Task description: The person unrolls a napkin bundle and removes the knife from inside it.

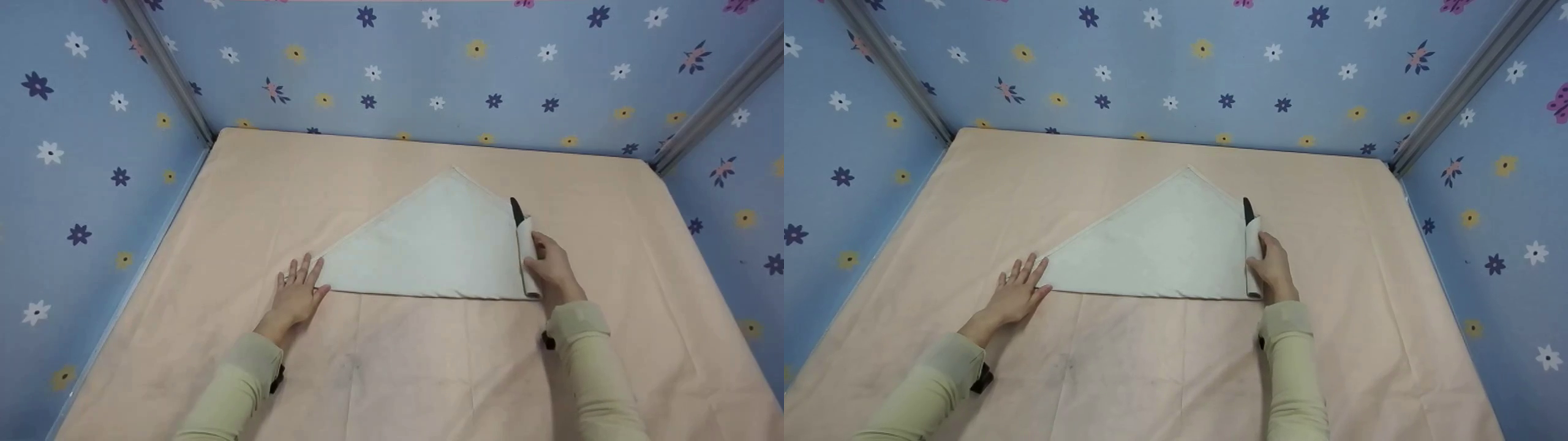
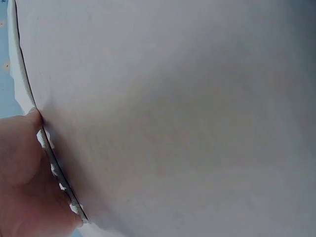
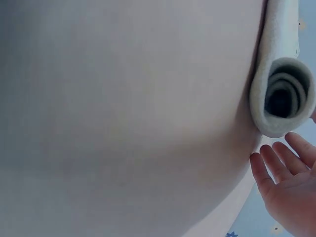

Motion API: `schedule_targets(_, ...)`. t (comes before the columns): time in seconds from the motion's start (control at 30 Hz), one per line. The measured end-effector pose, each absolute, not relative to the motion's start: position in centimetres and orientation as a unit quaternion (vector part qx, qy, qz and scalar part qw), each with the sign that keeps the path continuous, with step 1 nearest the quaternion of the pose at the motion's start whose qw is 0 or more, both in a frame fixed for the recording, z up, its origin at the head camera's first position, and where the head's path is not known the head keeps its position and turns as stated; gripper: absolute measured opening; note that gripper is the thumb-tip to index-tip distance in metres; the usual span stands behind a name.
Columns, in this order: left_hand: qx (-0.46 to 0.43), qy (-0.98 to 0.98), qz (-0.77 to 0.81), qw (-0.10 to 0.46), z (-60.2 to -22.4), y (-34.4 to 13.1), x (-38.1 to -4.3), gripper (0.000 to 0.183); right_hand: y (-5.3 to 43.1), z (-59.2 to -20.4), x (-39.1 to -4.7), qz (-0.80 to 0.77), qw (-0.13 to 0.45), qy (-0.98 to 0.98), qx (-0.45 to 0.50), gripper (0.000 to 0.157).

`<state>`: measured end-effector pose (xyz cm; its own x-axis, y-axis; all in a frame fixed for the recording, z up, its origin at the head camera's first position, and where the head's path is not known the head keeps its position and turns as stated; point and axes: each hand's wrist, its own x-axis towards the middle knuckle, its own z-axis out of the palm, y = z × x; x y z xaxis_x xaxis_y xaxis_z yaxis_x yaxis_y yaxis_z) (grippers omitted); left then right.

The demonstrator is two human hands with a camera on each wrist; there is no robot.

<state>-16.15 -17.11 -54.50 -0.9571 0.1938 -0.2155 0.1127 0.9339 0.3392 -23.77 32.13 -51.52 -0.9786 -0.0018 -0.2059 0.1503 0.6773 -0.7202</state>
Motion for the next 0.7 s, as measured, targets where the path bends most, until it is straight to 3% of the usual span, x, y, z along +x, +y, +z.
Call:
schedule_targets(0.4,0.075,0.977,0.159,0.122,-54.48,-17.05,-16.13,0.062,32.52,-51.55,-23.61,-0.402,0.102,0.908,0.057,0.065)
schedule_targets(0.7,0.079,0.975,0.164,0.124,-54.42,-17.07,-16.1,0.062,32.15,-51.32,-23.24,-0.393,0.076,0.916,0.028,0.061)
